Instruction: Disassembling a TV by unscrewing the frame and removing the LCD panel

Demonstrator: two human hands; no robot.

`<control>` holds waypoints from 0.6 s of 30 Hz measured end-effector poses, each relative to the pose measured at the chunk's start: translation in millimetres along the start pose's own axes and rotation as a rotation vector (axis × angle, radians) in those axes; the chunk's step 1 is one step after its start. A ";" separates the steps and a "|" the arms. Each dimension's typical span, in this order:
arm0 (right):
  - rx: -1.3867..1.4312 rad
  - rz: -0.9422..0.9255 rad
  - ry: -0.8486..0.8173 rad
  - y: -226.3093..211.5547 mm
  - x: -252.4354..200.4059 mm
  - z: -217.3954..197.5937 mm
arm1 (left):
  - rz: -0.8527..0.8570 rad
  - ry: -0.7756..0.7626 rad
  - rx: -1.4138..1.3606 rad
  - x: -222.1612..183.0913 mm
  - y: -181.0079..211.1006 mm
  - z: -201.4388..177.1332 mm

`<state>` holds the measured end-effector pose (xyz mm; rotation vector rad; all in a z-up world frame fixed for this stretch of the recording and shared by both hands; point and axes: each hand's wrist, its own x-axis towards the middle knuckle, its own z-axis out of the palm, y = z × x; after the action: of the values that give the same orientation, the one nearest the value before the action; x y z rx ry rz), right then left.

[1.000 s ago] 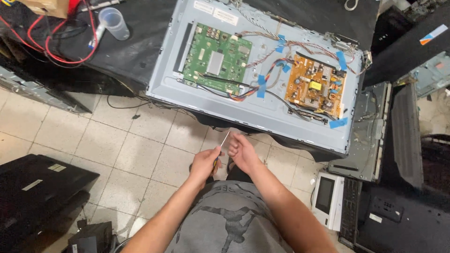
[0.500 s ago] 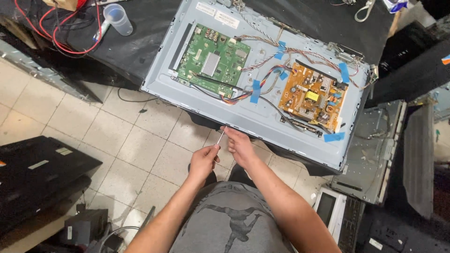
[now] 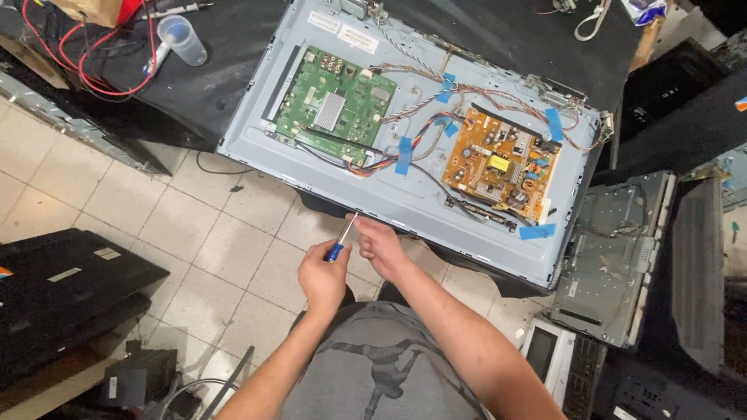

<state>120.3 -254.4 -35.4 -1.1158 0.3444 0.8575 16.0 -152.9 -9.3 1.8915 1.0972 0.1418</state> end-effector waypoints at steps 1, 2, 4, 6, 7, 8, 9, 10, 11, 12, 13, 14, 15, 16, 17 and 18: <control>0.003 -0.001 -0.002 0.7 0.1 0.8 | 0.002 0.002 0.002 1.0 0.1 -1.5; 0.007 0.001 -0.002 0.4 -0.2 -0.4 | -0.035 -0.020 0.002 1.4 0.7 -1.1; 0.011 0.002 0.000 1.5 0.6 -0.6 | -0.070 -0.044 0.001 4.8 -1.8 1.4; 0.038 -0.006 0.010 4.1 2.8 0.8 | -0.114 -0.073 0.038 10.8 -8.2 6.5; 0.038 -0.008 0.010 6.8 5.2 -2.8 | -0.113 -0.073 0.037 9.8 -12.9 11.5; 0.035 -0.014 0.017 10.3 7.6 -4.9 | -0.136 -0.133 0.014 9.1 -18.2 14.9; 0.033 -0.019 0.024 13.9 10.2 -6.8 | -0.159 -0.193 -0.010 8.7 -23.6 18.2; 0.032 -0.019 0.024 12.8 10.3 -7.1 | -0.159 -0.192 -0.011 8.7 -21.6 17.5; 0.024 -0.009 0.020 11.8 10.3 -7.5 | -0.164 -0.198 -0.015 8.8 -19.8 16.7; 0.018 0.001 0.015 11.4 10.1 -7.2 | -0.170 -0.203 -0.018 8.6 -18.3 15.2; 0.017 0.001 0.014 9.9 8.0 -7.2 | -0.170 -0.202 -0.019 10.5 -13.9 11.4; 0.013 0.016 -0.007 7.2 6.4 -7.3 | -0.411 -0.441 -0.438 13.1 -8.5 8.2; 0.008 0.031 -0.028 4.4 4.7 -7.6 | -0.642 -0.677 -0.865 15.6 -3.0 5.2; 0.007 0.030 -0.027 1.9 1.0 -6.2 | -0.642 -0.679 -0.866 16.5 -2.2 0.6; -0.026 0.065 -0.046 -0.6 -2.8 -5.0 | -0.659 -0.719 -0.913 17.2 -1.4 -3.9; -0.057 0.098 -0.064 -4.3 -6.4 -3.5 | -0.675 -0.762 -0.959 18.7 0.7 -8.4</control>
<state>120.0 -261.0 -30.0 -1.1286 0.3246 0.9927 23.4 -133.7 -9.9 0.5608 0.8251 -0.3584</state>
